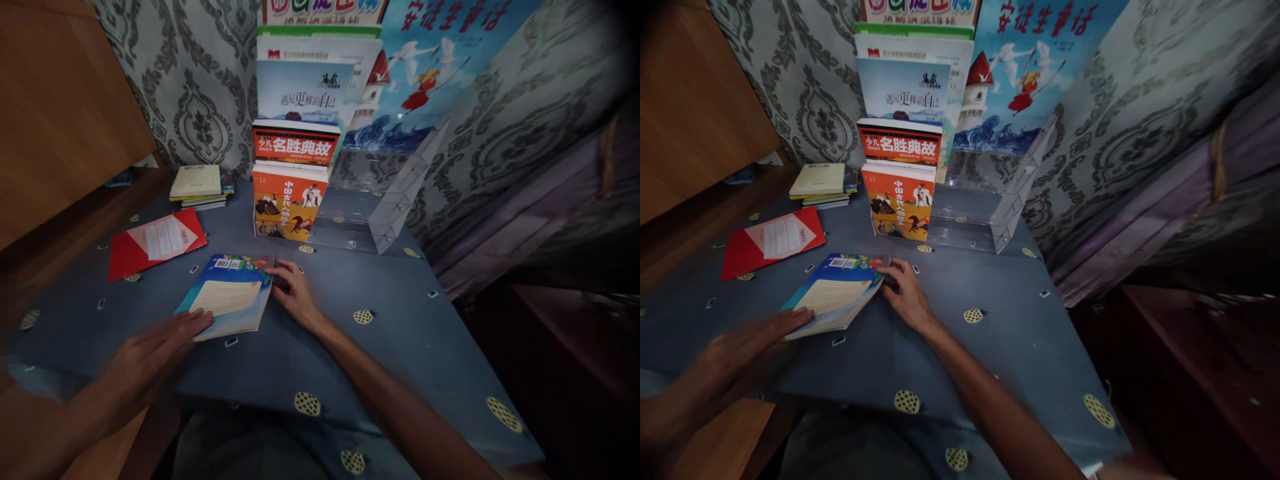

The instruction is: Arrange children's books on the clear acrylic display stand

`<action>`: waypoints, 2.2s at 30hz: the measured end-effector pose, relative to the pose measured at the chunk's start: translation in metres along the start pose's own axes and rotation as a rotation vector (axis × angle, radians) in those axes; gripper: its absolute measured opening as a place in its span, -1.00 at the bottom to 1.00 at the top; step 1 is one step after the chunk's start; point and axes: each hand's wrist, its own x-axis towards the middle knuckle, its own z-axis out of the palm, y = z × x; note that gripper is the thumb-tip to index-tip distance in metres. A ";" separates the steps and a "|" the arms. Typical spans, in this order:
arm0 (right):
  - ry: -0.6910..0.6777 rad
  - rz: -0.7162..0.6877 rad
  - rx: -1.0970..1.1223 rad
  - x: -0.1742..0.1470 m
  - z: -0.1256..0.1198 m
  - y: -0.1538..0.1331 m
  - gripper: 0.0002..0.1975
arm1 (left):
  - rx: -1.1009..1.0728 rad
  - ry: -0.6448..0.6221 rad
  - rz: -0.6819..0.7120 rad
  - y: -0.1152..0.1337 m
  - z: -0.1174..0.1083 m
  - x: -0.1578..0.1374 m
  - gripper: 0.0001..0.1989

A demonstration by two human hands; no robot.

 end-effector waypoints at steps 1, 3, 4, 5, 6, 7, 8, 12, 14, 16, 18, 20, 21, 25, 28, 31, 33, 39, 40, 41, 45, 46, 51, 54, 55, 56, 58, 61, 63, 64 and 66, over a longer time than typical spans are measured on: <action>0.003 -0.020 -0.033 0.000 -0.001 0.000 -0.65 | -0.023 -0.019 -0.002 0.000 -0.009 0.000 -0.31; -0.001 -0.048 -0.078 -0.001 -0.002 0.000 -0.67 | -0.025 -0.019 -0.029 0.000 -0.025 0.000 -0.34; -0.013 -0.056 -0.086 -0.001 -0.002 -0.002 -0.68 | -0.005 0.000 -0.064 0.000 -0.032 0.001 -0.37; -0.034 -0.061 -0.079 -0.002 -0.003 -0.003 -0.70 | 0.021 0.039 -0.105 -0.001 -0.040 0.003 -0.41; -0.063 -0.063 -0.059 -0.003 -0.003 -0.006 -0.71 | 0.042 0.086 -0.147 -0.003 -0.047 0.006 -0.46; -0.091 -0.063 -0.030 -0.004 -0.003 -0.008 -0.73 | 0.050 0.136 -0.193 -0.004 -0.054 0.011 -0.51; -0.119 -0.059 0.003 -0.006 -0.002 -0.011 -0.76 | 0.039 0.186 -0.232 -0.006 -0.060 0.018 -0.57; -0.204 -0.006 0.133 -0.012 0.003 -0.022 -0.79 | -0.087 0.457 -0.385 -0.012 -0.080 0.067 -0.83; -0.204 0.033 0.223 -0.014 0.008 -0.025 -0.72 | -0.158 0.535 -0.447 -0.020 -0.083 0.097 -0.80; -0.198 0.084 0.339 -0.014 0.012 -0.029 -0.65 | -0.259 0.545 -0.455 -0.032 -0.082 0.126 -0.72; -0.212 0.145 0.461 -0.014 0.015 -0.033 -0.57 | -0.353 0.508 -0.461 -0.051 -0.076 0.150 -0.67; -0.243 0.206 0.560 -0.015 0.017 -0.036 -0.52 | -0.439 0.419 -0.454 -0.074 -0.064 0.168 -0.66; -0.250 0.235 0.599 -0.015 0.018 -0.038 -0.51 | -0.478 0.383 -0.451 -0.086 -0.055 0.174 -0.67; -0.278 0.345 0.678 -0.016 0.019 -0.039 -0.48 | -0.599 0.280 -0.553 -0.127 -0.001 0.182 -0.65; -0.319 0.411 0.652 -0.016 0.019 -0.037 -0.46 | -0.585 0.245 -0.625 -0.143 0.045 0.177 -0.59; -0.330 0.434 0.631 -0.016 0.019 -0.035 -0.46 | -0.533 0.257 -0.615 -0.150 0.073 0.170 -0.57; -0.318 0.445 0.636 -0.016 0.018 -0.034 -0.45 | -0.479 0.280 -0.588 -0.151 0.079 0.166 -0.59; -0.344 0.512 0.652 -0.015 0.012 -0.038 -0.42 | -0.330 0.256 -0.437 -0.137 0.081 0.147 -0.68; -0.364 0.520 0.641 -0.015 0.011 -0.039 -0.41 | -0.322 0.233 -0.414 -0.135 0.084 0.143 -0.70; -0.393 0.530 0.625 -0.016 0.010 -0.040 -0.41 | -0.311 0.212 -0.390 -0.134 0.087 0.139 -0.72; -0.561 0.577 0.560 -0.018 0.001 -0.039 -0.40 | -0.215 0.171 -0.279 -0.139 0.100 0.128 -0.76; -0.595 0.591 0.532 -0.019 -0.002 -0.038 -0.42 | -0.193 0.170 -0.254 -0.142 0.102 0.128 -0.75; -0.624 0.564 0.016 -0.015 -0.020 -0.044 -0.68 | -0.191 0.202 -0.206 -0.151 0.107 0.128 -0.78; -0.459 0.358 -0.414 -0.006 -0.016 -0.055 -0.77 | -0.179 0.204 -0.206 -0.150 0.108 0.128 -0.78; -0.403 0.249 -0.492 -0.002 -0.011 -0.058 -0.82 | -0.175 0.202 -0.208 -0.149 0.108 0.128 -0.78; -0.368 0.123 -0.533 0.002 -0.004 -0.059 -0.85 | -0.174 0.198 -0.209 -0.149 0.108 0.128 -0.77; -0.377 -0.135 -0.550 0.012 0.013 -0.055 -0.69 | -0.181 0.197 -0.199 -0.148 0.108 0.128 -0.76; -0.523 -0.344 -0.573 0.034 0.032 -0.036 -0.44 | -0.196 0.210 -0.182 -0.147 0.107 0.127 -0.74; -0.573 -0.352 -0.605 0.054 0.037 -0.022 -0.40 | -0.201 0.211 -0.184 -0.147 0.105 0.127 -0.74; -0.582 -0.344 -0.617 0.064 0.037 -0.015 -0.39 | -0.202 0.206 -0.190 -0.147 0.104 0.127 -0.73; -0.568 -0.321 -0.636 0.081 0.036 -0.006 -0.39 | -0.200 0.190 -0.200 -0.146 0.103 0.127 -0.73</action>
